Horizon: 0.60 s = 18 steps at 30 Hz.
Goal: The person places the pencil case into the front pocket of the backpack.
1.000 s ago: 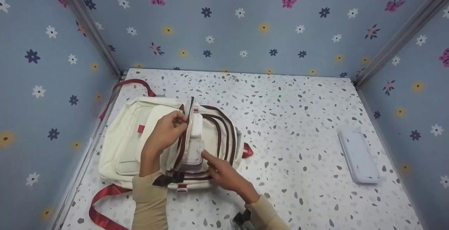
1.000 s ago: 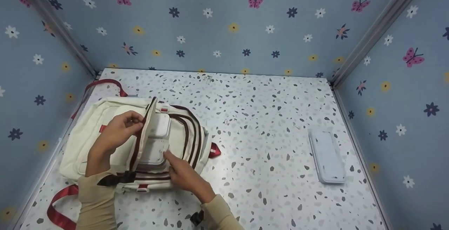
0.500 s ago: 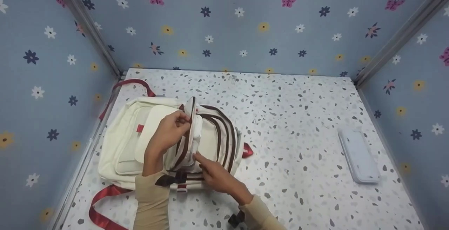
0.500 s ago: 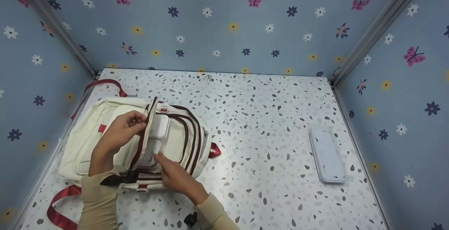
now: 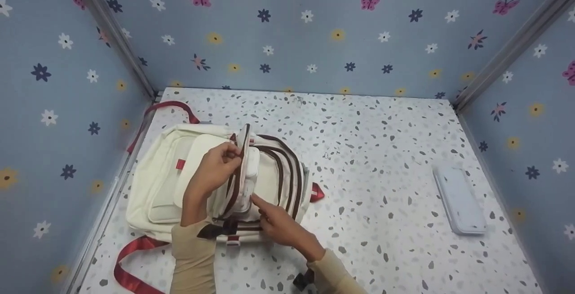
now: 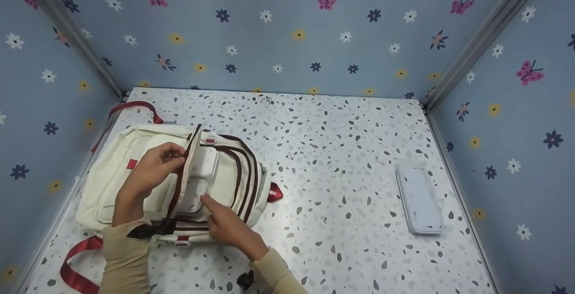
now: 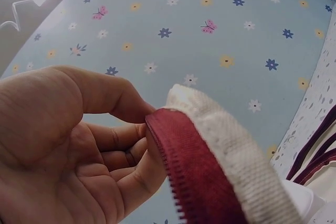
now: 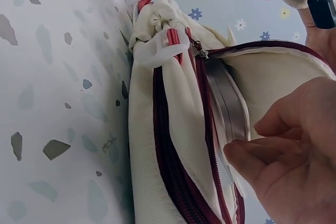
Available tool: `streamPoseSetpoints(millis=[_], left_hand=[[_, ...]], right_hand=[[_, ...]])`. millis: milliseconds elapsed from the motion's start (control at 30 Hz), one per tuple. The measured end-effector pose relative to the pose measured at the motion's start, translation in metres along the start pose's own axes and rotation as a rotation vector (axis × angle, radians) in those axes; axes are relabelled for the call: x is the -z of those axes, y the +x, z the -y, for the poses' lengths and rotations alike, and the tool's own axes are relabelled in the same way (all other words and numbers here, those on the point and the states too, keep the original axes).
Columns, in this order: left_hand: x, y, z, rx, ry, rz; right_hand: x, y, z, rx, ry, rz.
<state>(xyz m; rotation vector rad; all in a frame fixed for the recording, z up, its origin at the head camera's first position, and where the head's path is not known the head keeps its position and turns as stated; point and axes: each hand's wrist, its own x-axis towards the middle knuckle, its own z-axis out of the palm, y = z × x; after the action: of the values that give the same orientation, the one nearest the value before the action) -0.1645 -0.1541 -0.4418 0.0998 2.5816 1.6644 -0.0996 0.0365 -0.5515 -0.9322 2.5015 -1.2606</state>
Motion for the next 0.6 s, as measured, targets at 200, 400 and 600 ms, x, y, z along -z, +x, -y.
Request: streamPoseSetpoints(millis=[200,400,600], left_hand=[[0.001,-0.001,0.001,0.001,0.006,0.001],[0.002,-0.002,0.002,-0.005,0.011,-0.004],[0.002,-0.002,0.002,-0.005,0.000,-0.006]], right_hand=[[0.005,-0.003,-0.004,-0.002,0.004,-0.035],[0.017,-0.007,-0.010,0.030,0.075,-0.134],[0.034,-0.013,-0.018,0.009,0.144,-0.253]])
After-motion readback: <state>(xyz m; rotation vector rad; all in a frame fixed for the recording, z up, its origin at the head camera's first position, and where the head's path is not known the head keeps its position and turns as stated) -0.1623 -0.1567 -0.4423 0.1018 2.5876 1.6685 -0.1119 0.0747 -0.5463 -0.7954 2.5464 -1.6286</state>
